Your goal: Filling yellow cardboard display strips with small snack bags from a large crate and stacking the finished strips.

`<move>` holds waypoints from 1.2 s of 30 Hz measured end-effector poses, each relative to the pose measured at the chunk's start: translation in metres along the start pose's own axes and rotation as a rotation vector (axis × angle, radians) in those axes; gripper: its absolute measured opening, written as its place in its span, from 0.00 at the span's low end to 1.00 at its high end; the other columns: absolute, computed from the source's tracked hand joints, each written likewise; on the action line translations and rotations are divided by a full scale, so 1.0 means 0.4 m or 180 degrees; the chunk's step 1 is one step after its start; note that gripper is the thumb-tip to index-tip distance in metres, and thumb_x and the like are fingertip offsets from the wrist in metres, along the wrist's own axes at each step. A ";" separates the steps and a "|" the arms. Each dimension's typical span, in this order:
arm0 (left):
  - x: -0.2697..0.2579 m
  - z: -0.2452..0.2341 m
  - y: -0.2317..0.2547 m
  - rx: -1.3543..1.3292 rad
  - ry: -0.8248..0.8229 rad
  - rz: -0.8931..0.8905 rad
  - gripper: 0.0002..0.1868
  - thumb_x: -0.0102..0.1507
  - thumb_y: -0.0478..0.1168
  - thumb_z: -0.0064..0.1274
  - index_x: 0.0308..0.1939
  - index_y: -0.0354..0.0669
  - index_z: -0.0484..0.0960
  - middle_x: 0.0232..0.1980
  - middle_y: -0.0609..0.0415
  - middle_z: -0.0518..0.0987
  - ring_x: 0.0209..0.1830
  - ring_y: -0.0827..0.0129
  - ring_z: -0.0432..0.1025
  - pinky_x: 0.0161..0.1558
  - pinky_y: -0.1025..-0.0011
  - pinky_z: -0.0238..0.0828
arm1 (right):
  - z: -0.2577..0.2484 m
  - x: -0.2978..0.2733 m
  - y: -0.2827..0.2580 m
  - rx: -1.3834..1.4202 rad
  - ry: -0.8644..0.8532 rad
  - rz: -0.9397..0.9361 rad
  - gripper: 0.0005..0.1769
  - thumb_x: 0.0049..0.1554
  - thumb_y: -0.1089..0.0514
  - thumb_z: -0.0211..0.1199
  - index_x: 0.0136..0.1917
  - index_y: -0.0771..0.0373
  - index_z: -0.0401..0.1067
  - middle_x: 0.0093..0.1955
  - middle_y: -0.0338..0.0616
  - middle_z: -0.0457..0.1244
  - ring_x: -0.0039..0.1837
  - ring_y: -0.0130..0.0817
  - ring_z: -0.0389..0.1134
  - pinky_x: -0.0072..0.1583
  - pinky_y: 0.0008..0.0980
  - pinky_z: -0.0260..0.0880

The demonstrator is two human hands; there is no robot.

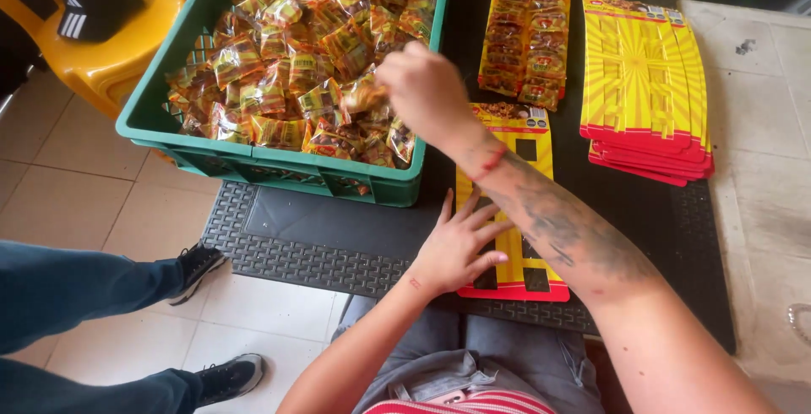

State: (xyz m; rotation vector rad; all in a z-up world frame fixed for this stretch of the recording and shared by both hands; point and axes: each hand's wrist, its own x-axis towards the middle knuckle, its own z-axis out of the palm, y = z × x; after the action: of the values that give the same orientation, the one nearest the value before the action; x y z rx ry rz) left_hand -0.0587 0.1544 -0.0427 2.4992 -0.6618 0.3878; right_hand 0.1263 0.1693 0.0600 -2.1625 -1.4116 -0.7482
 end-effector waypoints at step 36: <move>-0.064 -0.040 0.068 -0.0288 -0.0468 -0.1756 0.08 0.62 0.45 0.55 0.30 0.49 0.76 0.25 0.53 0.78 0.28 0.51 0.79 0.34 0.57 0.79 | -0.221 -0.645 -0.227 0.1141 -0.0612 0.3178 0.05 0.50 0.71 0.69 0.37 0.63 0.79 0.30 0.41 0.66 0.29 0.30 0.70 0.35 0.28 0.70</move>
State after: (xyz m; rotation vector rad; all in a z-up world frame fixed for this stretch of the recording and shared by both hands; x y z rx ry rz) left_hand -0.0968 0.1527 -0.0284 2.5062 -0.0224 -0.0303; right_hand -0.0599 -0.0277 -0.0359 -2.2737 -0.3360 0.0836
